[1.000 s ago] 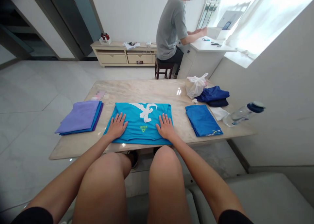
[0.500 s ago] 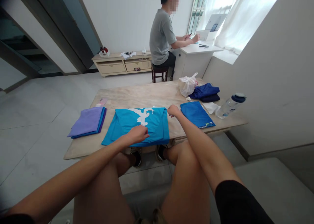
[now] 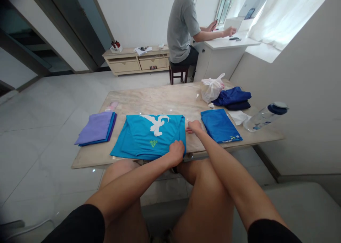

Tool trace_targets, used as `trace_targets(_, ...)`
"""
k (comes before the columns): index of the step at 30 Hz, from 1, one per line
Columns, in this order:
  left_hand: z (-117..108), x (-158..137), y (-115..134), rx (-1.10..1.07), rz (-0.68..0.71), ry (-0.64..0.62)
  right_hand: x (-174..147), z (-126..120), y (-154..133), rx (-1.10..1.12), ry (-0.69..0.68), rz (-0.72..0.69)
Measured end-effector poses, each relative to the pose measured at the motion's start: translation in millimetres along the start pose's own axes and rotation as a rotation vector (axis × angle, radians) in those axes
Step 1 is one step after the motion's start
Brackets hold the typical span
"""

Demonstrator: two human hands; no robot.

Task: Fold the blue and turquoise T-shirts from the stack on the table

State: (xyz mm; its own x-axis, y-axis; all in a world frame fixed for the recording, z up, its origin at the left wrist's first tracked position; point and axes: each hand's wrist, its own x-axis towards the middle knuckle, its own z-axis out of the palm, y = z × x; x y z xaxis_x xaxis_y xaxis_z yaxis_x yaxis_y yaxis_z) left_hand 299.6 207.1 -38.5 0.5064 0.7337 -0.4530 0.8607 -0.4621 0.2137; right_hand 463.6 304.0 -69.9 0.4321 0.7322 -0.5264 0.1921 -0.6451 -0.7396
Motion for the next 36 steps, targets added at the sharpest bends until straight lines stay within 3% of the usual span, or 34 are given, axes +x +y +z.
trace_targets(4,-7,2,-11,-0.096,0.084,-0.055,-10,13,-2,0.039,-0.065,0.085)
trace_targets(7,-11,-2,-18,-0.178,0.117,-0.047,-16,21,-8,0.024,-0.028,0.125)
trace_targets(13,-3,-18,-30,-0.427,0.152,0.111,-31,26,-27,-0.027,0.087,0.091)
trace_targets(20,13,-55,-73,-0.916,0.204,0.404,-55,54,-71,-0.149,0.166,-0.169)
trace_targets(27,-6,-107,-151,-1.137,0.225,0.578,-85,141,-127,-0.432,0.209,-0.596)
trace_targets(29,-2,-121,-180,-1.141,0.183,0.62,-97,173,-138,-0.44,0.161,-0.64)
trace_targets(31,7,-131,-211,-1.137,0.081,0.617,-108,201,-147,-0.405,0.01,-0.616)
trace_targets(34,19,-139,-259,-1.194,-0.256,0.425,-111,225,-155,-0.259,-0.289,-0.467)
trace_targets(36,23,-139,-284,-1.295,-0.465,0.268,-102,226,-157,-0.206,-0.322,-0.424)
